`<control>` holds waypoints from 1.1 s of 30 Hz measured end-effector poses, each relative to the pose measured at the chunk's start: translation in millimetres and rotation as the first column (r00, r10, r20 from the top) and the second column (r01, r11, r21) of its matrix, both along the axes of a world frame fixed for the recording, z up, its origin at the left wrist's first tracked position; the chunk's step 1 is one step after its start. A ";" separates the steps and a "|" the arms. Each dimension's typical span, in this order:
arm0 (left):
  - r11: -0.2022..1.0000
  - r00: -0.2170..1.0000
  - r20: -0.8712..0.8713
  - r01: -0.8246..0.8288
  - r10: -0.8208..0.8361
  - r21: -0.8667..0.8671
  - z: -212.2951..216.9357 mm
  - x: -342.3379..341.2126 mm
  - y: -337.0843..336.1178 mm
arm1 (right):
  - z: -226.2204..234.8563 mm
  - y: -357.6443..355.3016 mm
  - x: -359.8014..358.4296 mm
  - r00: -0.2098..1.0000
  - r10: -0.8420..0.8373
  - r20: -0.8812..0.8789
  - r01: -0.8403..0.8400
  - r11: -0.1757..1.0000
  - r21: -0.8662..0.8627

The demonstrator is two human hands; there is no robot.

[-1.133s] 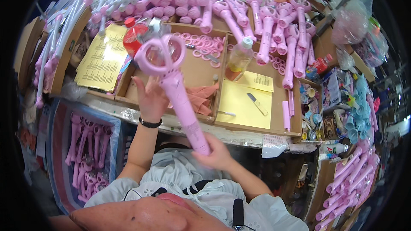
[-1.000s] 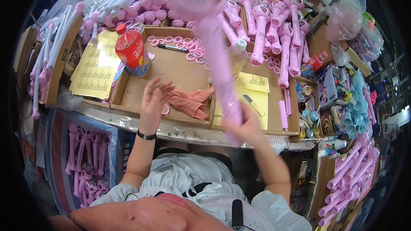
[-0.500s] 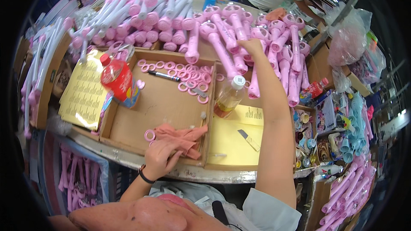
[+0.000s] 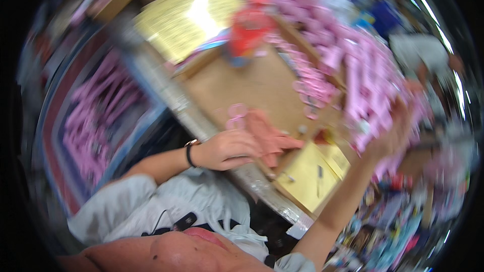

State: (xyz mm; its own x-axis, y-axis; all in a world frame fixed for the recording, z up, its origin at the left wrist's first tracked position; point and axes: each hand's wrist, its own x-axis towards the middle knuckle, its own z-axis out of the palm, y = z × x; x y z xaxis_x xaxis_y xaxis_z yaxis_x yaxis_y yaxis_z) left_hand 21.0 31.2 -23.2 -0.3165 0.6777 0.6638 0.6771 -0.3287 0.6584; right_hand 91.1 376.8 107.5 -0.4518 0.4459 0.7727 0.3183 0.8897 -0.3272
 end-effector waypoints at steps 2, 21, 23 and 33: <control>0.996 0.989 0.121 -0.084 0.082 0.011 2.0 8.6 -42.1 | -8.9 -103.5 13.9 0.889 0.374 -0.263 -0.429 0.882 -0.194; -0.655 0.334 -0.761 -0.388 0.556 -0.648 -198.3 27.9 -641.6 | -160.4 -526.0 -83.6 0.058 0.907 0.418 -0.951 0.177 -0.253; -0.722 0.255 -0.858 -0.464 0.446 -0.513 -237.4 22.0 -661.2 | -162.0 -524.3 -83.1 0.057 0.885 0.463 -0.938 0.206 -0.278; -0.748 0.724 -0.671 -0.357 0.158 -0.560 -292.5 -3.2 -637.3 | -167.5 -506.3 -83.2 0.140 0.924 0.355 -0.924 0.251 -0.288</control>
